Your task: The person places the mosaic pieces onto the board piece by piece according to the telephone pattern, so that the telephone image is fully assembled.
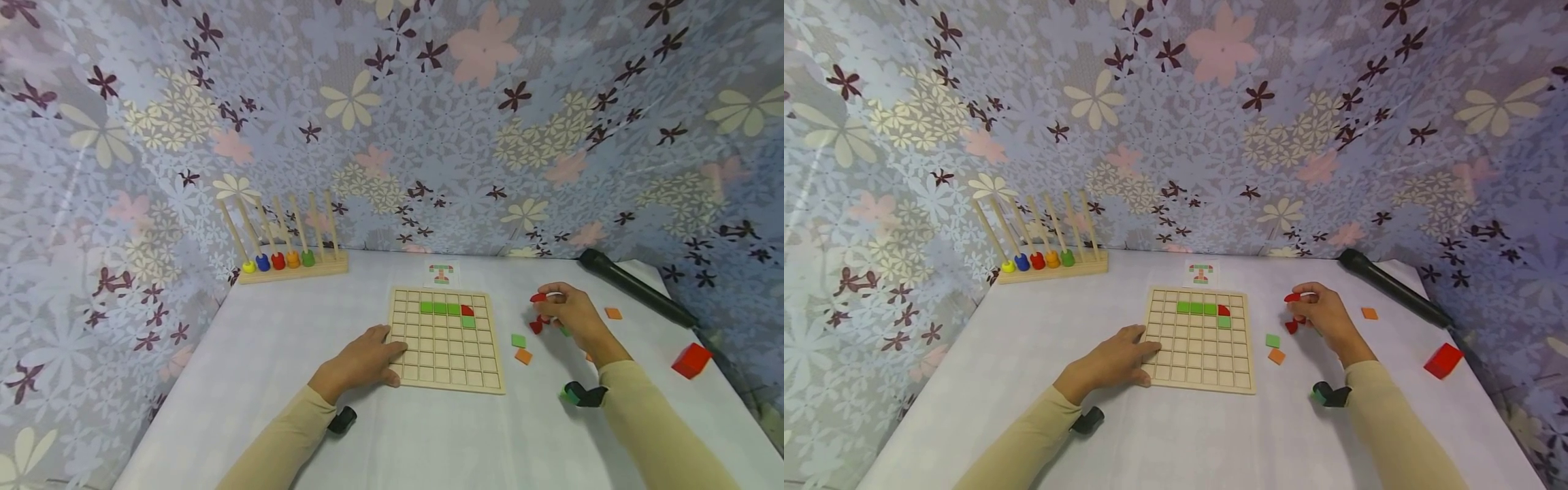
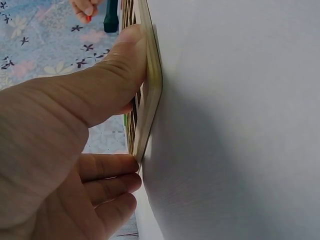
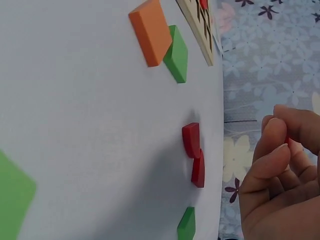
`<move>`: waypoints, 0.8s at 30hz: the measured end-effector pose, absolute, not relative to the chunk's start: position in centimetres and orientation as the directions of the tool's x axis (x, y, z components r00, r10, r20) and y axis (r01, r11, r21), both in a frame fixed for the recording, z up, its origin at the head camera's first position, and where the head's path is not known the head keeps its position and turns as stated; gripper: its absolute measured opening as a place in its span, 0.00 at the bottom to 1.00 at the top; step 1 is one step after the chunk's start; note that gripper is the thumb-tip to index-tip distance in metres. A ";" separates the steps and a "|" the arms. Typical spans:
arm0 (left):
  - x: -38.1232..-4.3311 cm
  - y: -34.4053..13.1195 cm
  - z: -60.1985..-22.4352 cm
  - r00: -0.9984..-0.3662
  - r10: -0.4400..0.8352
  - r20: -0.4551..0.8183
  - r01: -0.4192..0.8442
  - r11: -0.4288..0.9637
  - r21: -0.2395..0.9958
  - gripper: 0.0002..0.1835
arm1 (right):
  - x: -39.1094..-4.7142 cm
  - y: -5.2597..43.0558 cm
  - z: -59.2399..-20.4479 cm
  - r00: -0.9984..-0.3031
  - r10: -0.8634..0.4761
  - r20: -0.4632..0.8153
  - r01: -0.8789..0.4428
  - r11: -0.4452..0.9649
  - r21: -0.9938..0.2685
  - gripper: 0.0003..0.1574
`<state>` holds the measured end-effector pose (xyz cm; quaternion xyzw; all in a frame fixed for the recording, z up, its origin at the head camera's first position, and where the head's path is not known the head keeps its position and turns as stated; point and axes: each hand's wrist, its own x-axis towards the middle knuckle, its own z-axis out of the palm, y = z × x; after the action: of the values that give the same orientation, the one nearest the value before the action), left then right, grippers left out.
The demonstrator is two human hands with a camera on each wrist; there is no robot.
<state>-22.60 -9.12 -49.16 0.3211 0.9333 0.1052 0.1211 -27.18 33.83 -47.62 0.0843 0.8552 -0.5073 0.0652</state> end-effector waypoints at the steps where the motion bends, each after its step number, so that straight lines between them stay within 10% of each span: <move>1: -22.6 -9.1 -49.2 -0.765 0.625 -0.158 0.573 0.772 0.275 0.39 | -27.2 33.8 -47.5 -0.978 0.083 -0.192 0.208 0.470 -0.858 0.34; 24: -22.7 -9.0 -49.3 -0.768 0.621 -0.155 0.567 0.772 0.287 0.39 | -31.0 26.2 -45.8 -0.990 -0.058 -0.128 0.104 0.307 -0.946 0.30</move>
<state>-22.66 -8.99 -49.32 0.3182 0.9335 0.1124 0.1212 -30.98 26.18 -45.76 0.0144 0.8055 -0.5883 0.0689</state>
